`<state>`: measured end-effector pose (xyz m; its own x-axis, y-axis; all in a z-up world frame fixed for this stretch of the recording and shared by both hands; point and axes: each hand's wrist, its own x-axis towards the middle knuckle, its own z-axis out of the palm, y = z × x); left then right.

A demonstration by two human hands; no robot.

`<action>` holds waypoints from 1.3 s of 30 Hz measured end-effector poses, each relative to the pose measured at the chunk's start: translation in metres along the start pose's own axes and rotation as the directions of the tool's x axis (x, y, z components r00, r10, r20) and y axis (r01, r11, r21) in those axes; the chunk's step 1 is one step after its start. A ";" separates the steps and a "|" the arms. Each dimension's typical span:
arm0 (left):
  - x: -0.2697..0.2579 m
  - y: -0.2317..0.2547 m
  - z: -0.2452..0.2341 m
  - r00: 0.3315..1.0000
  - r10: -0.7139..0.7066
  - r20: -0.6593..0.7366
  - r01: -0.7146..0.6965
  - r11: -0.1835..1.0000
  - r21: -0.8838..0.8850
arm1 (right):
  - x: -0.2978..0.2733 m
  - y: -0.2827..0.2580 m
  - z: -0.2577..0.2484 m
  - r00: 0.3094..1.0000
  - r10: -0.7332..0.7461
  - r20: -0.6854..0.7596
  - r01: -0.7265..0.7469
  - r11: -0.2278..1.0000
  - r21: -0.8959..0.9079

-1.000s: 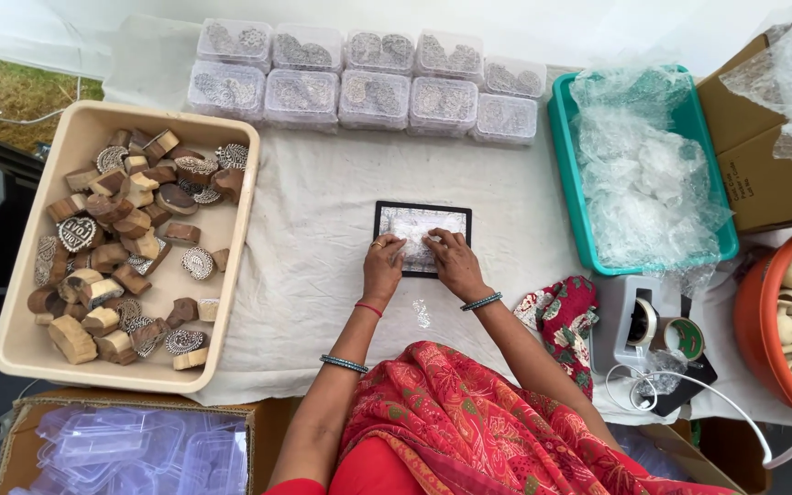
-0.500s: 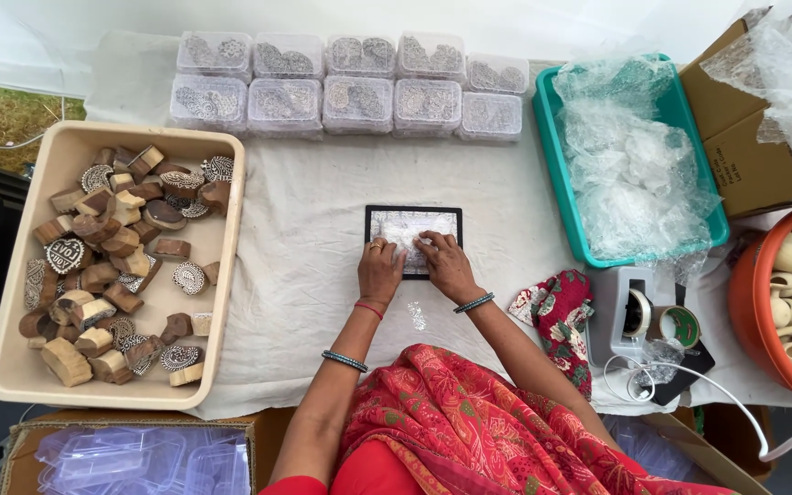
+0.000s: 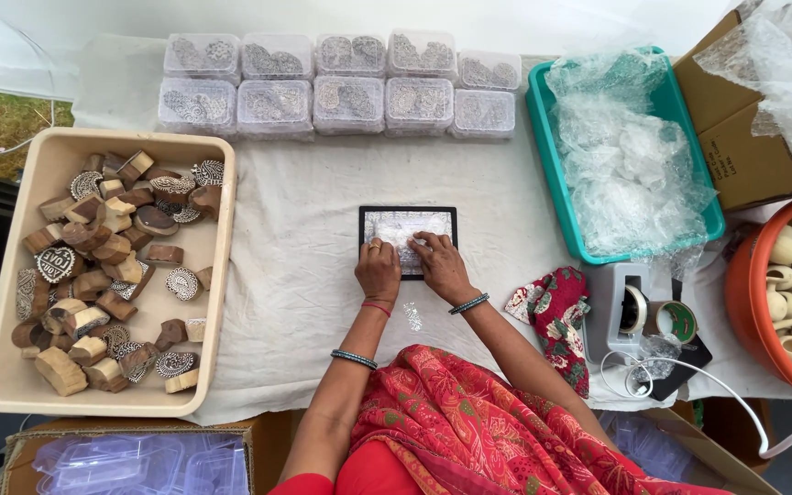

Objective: The person wipes wooden stamps with a cloth, places them into small plastic boxes, and applies bubble wrap around a framed object on a table.

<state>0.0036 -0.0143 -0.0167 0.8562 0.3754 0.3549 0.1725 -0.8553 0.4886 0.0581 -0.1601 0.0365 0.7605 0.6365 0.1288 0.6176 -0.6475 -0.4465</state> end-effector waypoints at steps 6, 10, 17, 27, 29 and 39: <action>-0.012 0.007 -0.034 0.976 0.168 0.140 -0.166 0.986 -0.022 | 0.000 0.000 0.002 1.000 0.001 -0.010 -0.001 0.999 0.038; -0.012 0.001 -0.044 0.956 0.221 0.192 -0.219 0.975 -0.029 | -0.003 0.000 0.006 1.000 -0.020 -0.020 0.021 1.000 0.008; -0.009 -0.006 -0.044 0.950 0.193 0.246 -0.178 0.981 -0.082 | -0.009 -0.005 0.013 0.998 -0.062 0.032 0.067 0.973 -0.222; -0.007 -0.018 -0.038 0.964 0.095 0.246 -0.013 0.949 -0.315 | -0.010 -0.007 0.015 0.989 -0.086 0.117 0.125 0.915 -0.384; -0.001 -0.011 -0.047 0.960 0.092 0.263 -0.014 0.959 -0.285 | -0.010 -0.007 0.017 0.989 -0.085 0.118 0.125 0.913 -0.389; -0.005 -0.015 -0.035 0.932 0.116 0.343 -0.079 0.990 -0.120 | -0.010 -0.008 0.021 0.988 -0.058 0.141 0.112 0.903 -0.415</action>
<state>-0.0199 0.0093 0.0021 0.9851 0.1288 0.1143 0.0450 -0.8331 0.5514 0.0415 -0.1528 0.0205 0.6874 0.7257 0.0282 0.7262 -0.6871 -0.0208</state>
